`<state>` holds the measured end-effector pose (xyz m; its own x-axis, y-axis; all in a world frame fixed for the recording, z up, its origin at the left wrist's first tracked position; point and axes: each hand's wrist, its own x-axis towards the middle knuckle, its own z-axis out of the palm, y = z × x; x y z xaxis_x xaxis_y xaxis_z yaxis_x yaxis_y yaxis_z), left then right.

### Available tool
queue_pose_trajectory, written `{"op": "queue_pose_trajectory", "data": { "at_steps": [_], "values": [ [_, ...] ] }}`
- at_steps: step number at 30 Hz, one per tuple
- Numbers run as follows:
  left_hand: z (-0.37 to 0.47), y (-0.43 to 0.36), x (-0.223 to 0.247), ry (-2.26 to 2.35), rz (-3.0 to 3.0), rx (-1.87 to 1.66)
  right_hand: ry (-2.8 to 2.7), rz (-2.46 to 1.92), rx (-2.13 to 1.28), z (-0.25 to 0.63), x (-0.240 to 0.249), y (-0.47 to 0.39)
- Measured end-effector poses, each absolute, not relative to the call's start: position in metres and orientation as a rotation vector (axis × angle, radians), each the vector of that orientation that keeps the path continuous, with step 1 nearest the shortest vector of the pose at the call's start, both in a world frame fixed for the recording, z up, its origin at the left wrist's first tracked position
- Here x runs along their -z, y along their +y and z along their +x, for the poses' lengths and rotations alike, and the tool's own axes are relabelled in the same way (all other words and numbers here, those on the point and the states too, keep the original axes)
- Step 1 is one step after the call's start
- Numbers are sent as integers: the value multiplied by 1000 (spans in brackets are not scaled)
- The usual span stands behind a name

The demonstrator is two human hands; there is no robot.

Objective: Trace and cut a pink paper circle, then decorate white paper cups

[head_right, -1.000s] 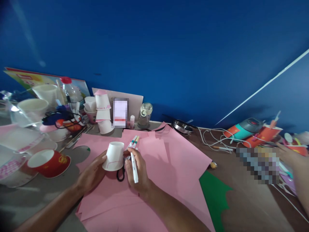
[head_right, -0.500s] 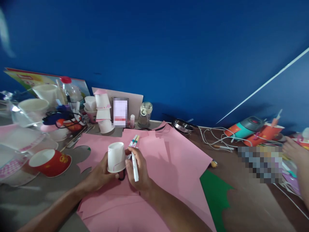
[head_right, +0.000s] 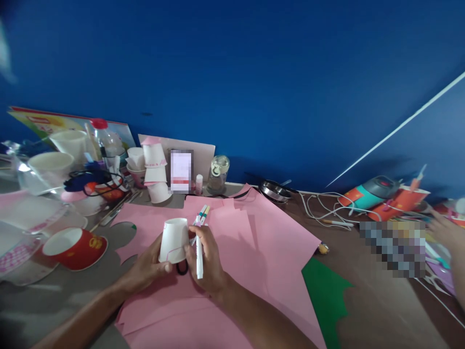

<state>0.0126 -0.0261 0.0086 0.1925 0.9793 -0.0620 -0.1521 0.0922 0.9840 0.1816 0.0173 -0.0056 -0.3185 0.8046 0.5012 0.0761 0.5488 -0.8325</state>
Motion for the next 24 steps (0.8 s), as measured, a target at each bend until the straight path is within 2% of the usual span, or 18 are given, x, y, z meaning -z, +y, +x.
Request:
{"op": "queue_pose_trajectory", "data": {
  "at_steps": [5, 12, 19, 24],
  "values": [
    [13, -25, -4, 1246, 1131, -1050, -1757, -711, -853, 182, 6, 17],
    [17, -23, -13, 1034, 1060, -1246, -1734, -709, -804, 183, 1, 17],
    [18, -30, -16, 1031, 1095, -1084, -1790, -686, -715, 182, -1, 6],
    [19, -29, -16, 1232, 1079, -1093, -1773, -664, -778, 183, 1, 5]
  ]
}}
